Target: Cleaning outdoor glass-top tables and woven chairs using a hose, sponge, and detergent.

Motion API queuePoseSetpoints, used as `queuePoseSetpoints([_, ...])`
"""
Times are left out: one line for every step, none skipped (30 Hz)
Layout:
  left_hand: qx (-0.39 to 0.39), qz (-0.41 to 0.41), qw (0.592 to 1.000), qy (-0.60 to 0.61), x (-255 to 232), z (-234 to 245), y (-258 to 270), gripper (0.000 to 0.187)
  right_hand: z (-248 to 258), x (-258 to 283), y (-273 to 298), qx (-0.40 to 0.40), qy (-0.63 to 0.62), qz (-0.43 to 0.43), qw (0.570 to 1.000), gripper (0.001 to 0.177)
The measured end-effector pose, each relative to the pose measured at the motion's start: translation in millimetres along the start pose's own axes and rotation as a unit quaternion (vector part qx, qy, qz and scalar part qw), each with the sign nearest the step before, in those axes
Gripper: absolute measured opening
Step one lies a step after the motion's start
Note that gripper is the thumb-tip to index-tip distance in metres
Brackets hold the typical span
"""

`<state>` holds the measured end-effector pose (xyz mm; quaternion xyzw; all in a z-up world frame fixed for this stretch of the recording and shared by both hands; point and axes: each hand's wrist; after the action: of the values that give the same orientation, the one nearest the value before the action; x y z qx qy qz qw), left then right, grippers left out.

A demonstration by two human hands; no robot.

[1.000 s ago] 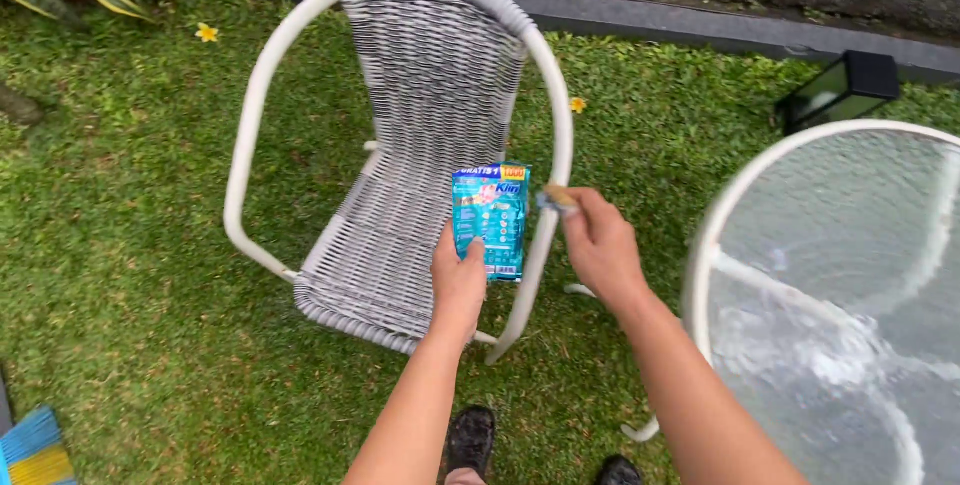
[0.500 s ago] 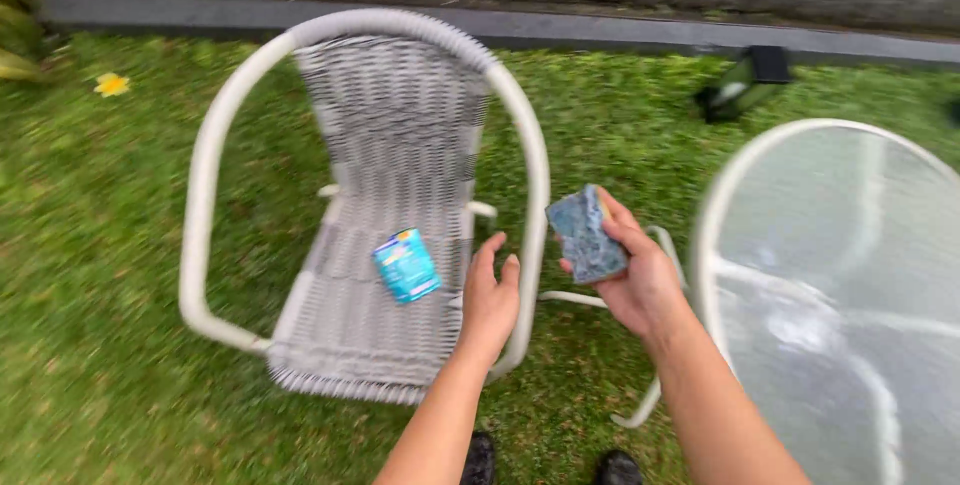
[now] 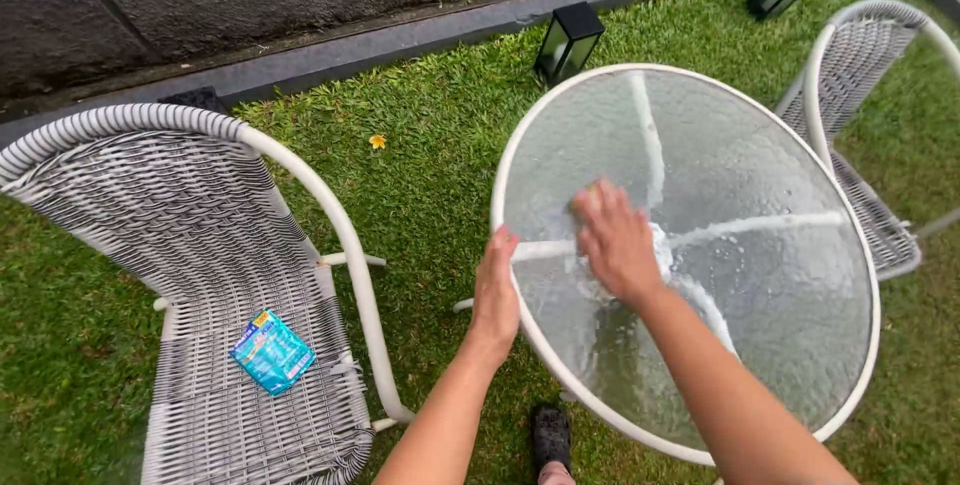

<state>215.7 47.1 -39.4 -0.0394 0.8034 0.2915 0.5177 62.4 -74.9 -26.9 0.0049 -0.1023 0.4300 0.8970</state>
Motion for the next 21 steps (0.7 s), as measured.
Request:
queuePoseSetpoints([-0.001,0.002,1.0,-0.006,-4.4,0.3,-2.4,0.075,4.1,8.0,-4.4,-0.002,-0.006,-0.003,1.0,0.053])
queuePoseSetpoints([-0.02,-0.015,1.0,0.016,-7.0,-1.9,-2.7,0.077,9.5,14.8,-4.6,0.022,0.008,-0.017,1.0,0.054])
queuePoseSetpoints([-0.04,-0.032,0.998,0.039,-10.9,-3.2,-3.5,0.08,15.4,22.3,-6.4,0.046,0.021,-0.031,0.998,0.055])
queuePoseSetpoints([-0.041,-0.035,0.998,0.037,-10.6,-4.6,-10.3,0.08,12.1,30.3,2.5,0.044,0.02,-0.029,0.998,0.055])
queuePoseSetpoints([-0.055,-0.026,0.996,0.06,-10.8,-4.8,-16.9,0.081,8.5,39.3,11.0,0.055,0.003,0.033,0.998,0.056])
queuePoseSetpoints([-0.076,-0.014,0.994,0.079,-7.8,-0.4,-17.2,0.083,1.4,53.2,23.9,0.068,-0.021,0.098,0.993,0.057])
queuePoseSetpoints([-0.084,-0.014,0.994,0.075,-7.4,-0.4,-20.8,0.083,-6.3,38.8,6.3,0.069,-0.029,0.103,0.992,0.057])
queuePoseSetpoints([-0.089,-0.033,0.994,0.05,-6.0,-4.4,-25.8,0.083,-12.9,21.0,-10.1,0.008,-0.029,0.113,0.993,0.056])
queuePoseSetpoints([-0.093,-0.052,0.994,0.025,-4.8,-8.0,-30.7,0.084,-19.8,3.8,-26.7,-0.053,-0.028,0.123,0.991,0.055])
queuePoseSetpoints([-0.101,-0.056,0.993,0.023,-3.9,-10.0,-34.7,0.084,-12.2,0.7,-42.4,-0.056,-0.033,0.13,0.989,0.055])
queuePoseSetpoints([-0.108,-0.061,0.992,0.027,-3.3,-11.6,-38.9,0.084,-4.5,-1.9,-58.5,-0.073,-0.017,0.093,0.993,0.054])
queuePoseSetpoints([-0.113,-0.06,0.991,0.028,0.8,-15.0,-39.0,0.084,2.6,-5.0,-67.6,-0.085,-0.004,0.05,0.995,0.053])
queuePoseSetpoints([-0.119,-0.056,0.991,0.024,3.7,-13.0,-38.3,0.084,-10.7,10.2,-51.8,-0.082,-0.011,0.051,0.995,0.053])
queuePoseSetpoints([-0.135,-0.064,0.989,-0.005,4.5,-17.1,-46.2,0.083,-19.3,17.8,-41.2,-0.062,-0.013,0.122,0.99,0.059])
queuePoseSetpoints([-0.151,-0.071,0.985,-0.034,4.6,-20.7,-53.7,0.082,-27.8,26.1,-30.7,-0.041,-0.015,0.193,0.98,0.064])
queuePoseSetpoints([-0.159,-0.075,0.984,-0.033,-2.7,-27.1,-56.9,0.082,-25.8,19.8,-44.2,-0.043,-0.018,0.201,0.978,0.064])
queuePoseSetpoints([-0.203,-0.043,0.965,-0.158,-9.2,-33.7,-59.7,0.078,-24.2,13.5,-57.0,-0.038,-0.039,0.221,0.974,0.068])
queuePoseSetpoints([-0.239,-0.006,0.929,-0.281,-12.7,-41.0,-64.2,0.076,-25.0,5.7,-67.8,-0.032,-0.06,0.235,0.97,0.072])
queuePoseSetpoints([-0.243,-0.007,0.928,-0.282,-11.3,-44.7,-65.7,0.076,-22.6,-16.9,-95.5,-0.034,-0.062,0.238,0.969,0.072])
queuePoseSetpoints([-0.234,-0.019,0.901,-0.366,-12.5,-49.2,-70.2,0.075,-18.0,-40.7,-126.6,-0.043,-0.035,0.136,0.989,0.063])
queuePoseSetpoints([-0.223,-0.03,0.866,-0.447,-13.5,-53.6,-74.6,0.073,-13.2,-64.0,-157.6,-0.051,-0.009,0.032,0.998,0.055])
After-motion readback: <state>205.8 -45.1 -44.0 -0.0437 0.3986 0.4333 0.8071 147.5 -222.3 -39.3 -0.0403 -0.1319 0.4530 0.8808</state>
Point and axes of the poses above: each hand's wrist, its own y-axis away from the middle knuckle, its own z-axis out of the back of the hand, x = y × z, and after that the axes turned 6 degrees about z, right-handed
